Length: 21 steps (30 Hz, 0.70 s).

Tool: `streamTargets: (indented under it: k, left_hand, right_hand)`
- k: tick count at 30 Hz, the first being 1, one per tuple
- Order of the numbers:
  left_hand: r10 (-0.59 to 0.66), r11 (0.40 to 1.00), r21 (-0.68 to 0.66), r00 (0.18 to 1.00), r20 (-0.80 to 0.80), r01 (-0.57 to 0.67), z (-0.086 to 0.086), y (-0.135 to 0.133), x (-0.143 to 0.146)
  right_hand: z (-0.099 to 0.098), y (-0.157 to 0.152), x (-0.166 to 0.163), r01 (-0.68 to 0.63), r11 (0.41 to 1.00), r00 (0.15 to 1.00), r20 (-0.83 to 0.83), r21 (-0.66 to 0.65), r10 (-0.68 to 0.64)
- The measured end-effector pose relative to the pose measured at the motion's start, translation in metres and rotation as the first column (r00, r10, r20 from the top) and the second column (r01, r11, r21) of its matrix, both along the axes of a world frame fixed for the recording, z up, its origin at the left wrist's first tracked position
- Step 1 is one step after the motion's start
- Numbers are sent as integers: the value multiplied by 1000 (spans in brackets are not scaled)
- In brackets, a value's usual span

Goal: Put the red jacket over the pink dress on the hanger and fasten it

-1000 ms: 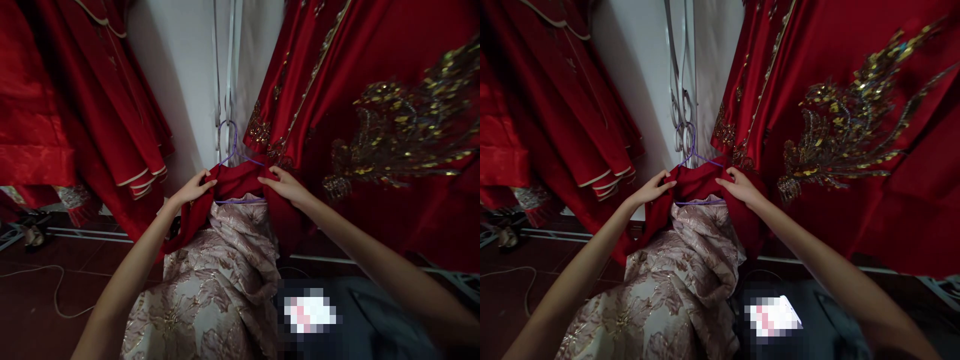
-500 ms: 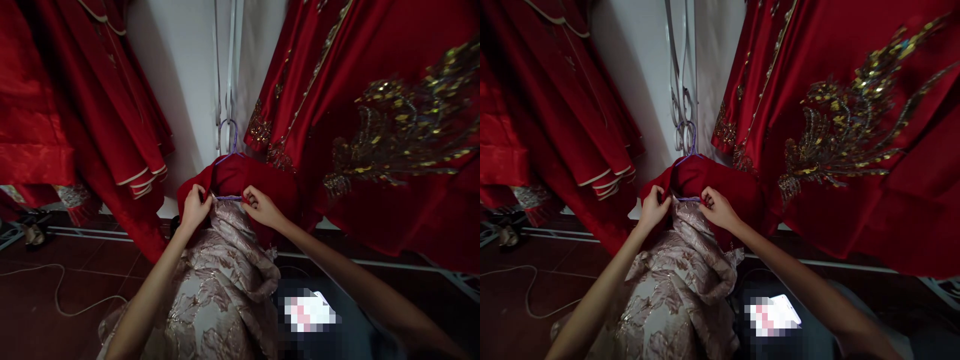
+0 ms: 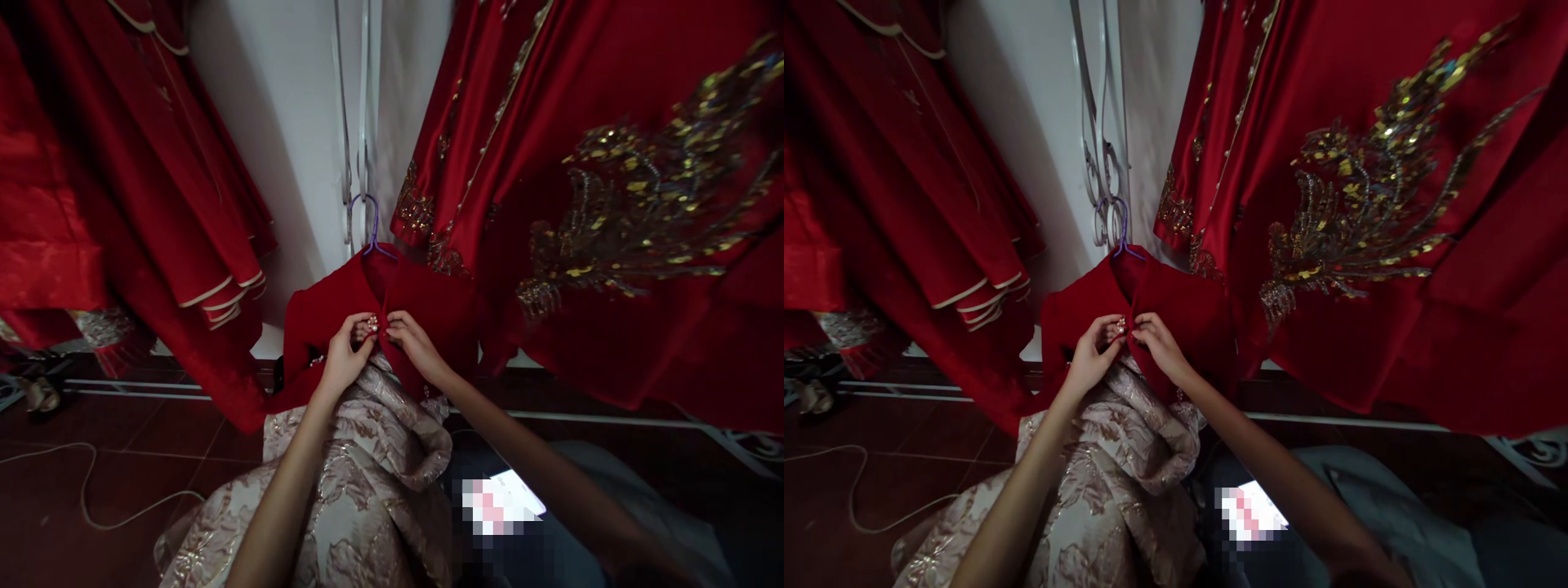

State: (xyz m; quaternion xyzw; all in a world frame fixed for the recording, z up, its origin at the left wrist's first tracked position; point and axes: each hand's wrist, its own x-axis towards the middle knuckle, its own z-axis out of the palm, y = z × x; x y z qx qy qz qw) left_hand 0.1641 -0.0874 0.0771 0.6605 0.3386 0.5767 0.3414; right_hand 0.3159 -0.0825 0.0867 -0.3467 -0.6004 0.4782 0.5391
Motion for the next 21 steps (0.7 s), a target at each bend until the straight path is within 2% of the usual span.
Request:
streamTargets:
  k: [3, 5, 9, 14, 18, 21]
  left_hand:
    - [98, 994, -57, 985, 146, -90, -10, -2, 3]
    - [105, 993, -67, 985, 135, -97, -12, -2, 4]
    - [98, 995, -10, 995, -30, -98, -6, -3, -1]
    - [80, 996, 54, 971, -226, -70, 10, -6, -8]
    - [58, 991, 137, 899, -434, 2, 27, -10, -14]
    - [89, 980, 200, 850, -520, 19, 36, -12, -16]
  right_hand:
    - [-9, -1, 3, 41, 998, 999, -29, 54, -40]
    - [-11, -3, 4, 61, 992, 998, 4, 114, -62]
    - [-7, -7, 3, 75, 971, 992, 82, 227, -95]
    - [2, -11, -2, 174, 930, 961, 151, 325, -232]
    - [6, -12, -4, 223, 900, 932, 191, 375, -310]
    - [7, -15, -4, 245, 881, 919, 192, 404, -343]
